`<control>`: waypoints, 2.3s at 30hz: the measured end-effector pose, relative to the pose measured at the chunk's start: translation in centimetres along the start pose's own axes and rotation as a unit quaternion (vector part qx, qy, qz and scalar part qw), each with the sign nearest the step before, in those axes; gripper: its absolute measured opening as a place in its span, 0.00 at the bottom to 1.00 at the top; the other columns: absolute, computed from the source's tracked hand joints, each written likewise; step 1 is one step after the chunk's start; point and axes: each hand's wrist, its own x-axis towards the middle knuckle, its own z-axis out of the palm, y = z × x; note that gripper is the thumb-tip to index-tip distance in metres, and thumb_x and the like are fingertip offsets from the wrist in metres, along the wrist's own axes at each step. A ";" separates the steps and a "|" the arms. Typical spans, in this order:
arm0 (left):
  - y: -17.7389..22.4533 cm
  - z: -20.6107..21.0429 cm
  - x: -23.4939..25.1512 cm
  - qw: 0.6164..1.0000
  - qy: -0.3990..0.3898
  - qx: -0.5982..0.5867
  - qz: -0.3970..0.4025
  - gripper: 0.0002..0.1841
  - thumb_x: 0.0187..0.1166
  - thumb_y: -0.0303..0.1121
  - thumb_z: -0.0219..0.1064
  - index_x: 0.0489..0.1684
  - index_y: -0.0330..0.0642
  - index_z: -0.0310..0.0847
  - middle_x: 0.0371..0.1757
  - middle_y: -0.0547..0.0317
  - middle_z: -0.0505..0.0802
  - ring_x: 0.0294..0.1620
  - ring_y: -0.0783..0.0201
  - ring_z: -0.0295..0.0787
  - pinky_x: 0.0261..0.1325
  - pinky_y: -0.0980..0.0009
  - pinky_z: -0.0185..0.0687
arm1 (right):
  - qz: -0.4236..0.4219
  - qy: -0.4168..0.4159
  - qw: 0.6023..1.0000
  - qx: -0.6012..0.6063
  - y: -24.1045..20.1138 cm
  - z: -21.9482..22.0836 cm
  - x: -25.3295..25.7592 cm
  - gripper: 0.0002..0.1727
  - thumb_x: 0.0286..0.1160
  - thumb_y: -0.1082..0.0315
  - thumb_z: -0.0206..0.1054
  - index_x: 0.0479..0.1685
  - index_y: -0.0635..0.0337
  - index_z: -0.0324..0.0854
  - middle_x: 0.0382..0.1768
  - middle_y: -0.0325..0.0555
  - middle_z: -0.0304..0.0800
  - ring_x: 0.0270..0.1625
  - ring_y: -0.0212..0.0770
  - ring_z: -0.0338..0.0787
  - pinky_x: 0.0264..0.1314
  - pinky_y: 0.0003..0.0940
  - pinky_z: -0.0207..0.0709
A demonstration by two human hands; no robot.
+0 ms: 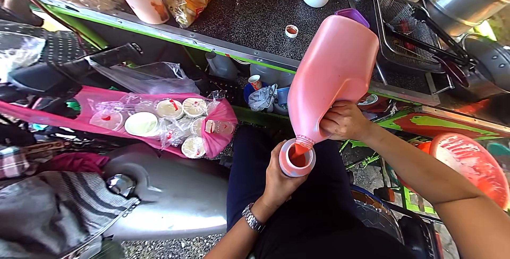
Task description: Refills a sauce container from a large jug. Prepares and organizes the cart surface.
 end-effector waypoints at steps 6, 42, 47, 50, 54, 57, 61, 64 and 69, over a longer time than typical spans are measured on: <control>-0.1 0.0 0.0 1.000 -0.001 0.001 -0.006 0.55 0.47 0.40 0.91 0.74 0.14 0.62 0.67 0.34 0.87 0.71 0.65 0.85 0.78 0.73 0.77 | 0.001 -0.002 1.000 0.000 -0.1 0.0 0.0 0.15 0.72 0.61 0.64 0.18 0.57 0.80 0.14 0.42 0.79 0.21 0.41 0.82 0.26 0.35 0.69; -0.6 0.1 0.0 1.000 0.001 -0.007 0.003 0.54 0.47 0.40 0.91 0.73 0.14 0.63 0.67 0.34 0.87 0.72 0.65 0.85 0.79 0.73 0.76 | -0.003 -0.002 1.000 -0.002 -0.3 0.2 0.0 0.14 0.70 0.63 0.64 0.18 0.57 0.79 0.13 0.42 0.78 0.20 0.41 0.80 0.25 0.35 0.68; -0.6 0.0 0.0 1.000 -0.003 -0.001 0.002 0.54 0.47 0.40 0.91 0.73 0.14 0.63 0.67 0.33 0.87 0.71 0.63 0.85 0.78 0.72 0.77 | -0.003 -0.002 1.000 -0.001 -0.3 0.2 0.0 0.14 0.71 0.63 0.63 0.18 0.57 0.79 0.13 0.42 0.77 0.20 0.41 0.80 0.25 0.35 0.68; -0.6 0.1 -0.1 1.000 -0.003 0.000 0.000 0.55 0.46 0.40 0.91 0.73 0.14 0.62 0.67 0.33 0.87 0.72 0.64 0.85 0.78 0.72 0.77 | -0.002 -0.005 1.000 0.000 -0.3 0.2 0.0 0.14 0.71 0.64 0.63 0.17 0.57 0.79 0.13 0.42 0.77 0.20 0.41 0.80 0.25 0.35 0.68; -0.8 0.1 -0.1 1.000 -0.003 -0.001 0.005 0.55 0.46 0.40 0.91 0.73 0.13 0.62 0.67 0.32 0.87 0.72 0.65 0.85 0.79 0.74 0.76 | -0.003 -0.007 1.000 -0.004 -0.3 0.2 0.0 0.14 0.71 0.64 0.63 0.18 0.57 0.79 0.13 0.42 0.77 0.20 0.41 0.80 0.25 0.35 0.68; -0.8 0.1 0.0 1.000 -0.004 -0.002 0.005 0.55 0.46 0.39 0.91 0.73 0.13 0.62 0.66 0.32 0.87 0.71 0.65 0.85 0.78 0.74 0.76 | -0.003 -0.007 1.000 -0.007 -0.3 0.2 -0.1 0.14 0.71 0.63 0.63 0.18 0.57 0.80 0.13 0.42 0.77 0.20 0.41 0.80 0.25 0.35 0.67; -0.7 0.1 0.0 1.000 -0.003 0.000 0.002 0.54 0.46 0.39 0.90 0.73 0.14 0.63 0.67 0.33 0.87 0.71 0.65 0.85 0.78 0.74 0.76 | -0.004 -0.006 1.000 -0.007 -0.4 0.3 -0.1 0.14 0.70 0.63 0.63 0.17 0.57 0.79 0.13 0.41 0.77 0.20 0.41 0.80 0.25 0.35 0.67; -0.7 0.1 0.0 1.000 -0.001 -0.002 0.003 0.54 0.46 0.39 0.91 0.73 0.14 0.63 0.66 0.33 0.87 0.71 0.65 0.85 0.78 0.74 0.76 | -0.003 -0.006 1.000 -0.007 -0.3 0.3 -0.2 0.13 0.71 0.64 0.63 0.18 0.57 0.80 0.13 0.42 0.78 0.20 0.40 0.80 0.26 0.35 0.68; -0.8 0.2 0.0 1.000 -0.001 -0.012 0.000 0.54 0.46 0.38 0.91 0.73 0.14 0.63 0.67 0.34 0.87 0.71 0.65 0.85 0.78 0.74 0.76 | -0.004 -0.006 1.000 -0.006 -0.4 0.3 -0.1 0.13 0.71 0.64 0.63 0.18 0.57 0.80 0.14 0.42 0.78 0.21 0.40 0.81 0.26 0.35 0.68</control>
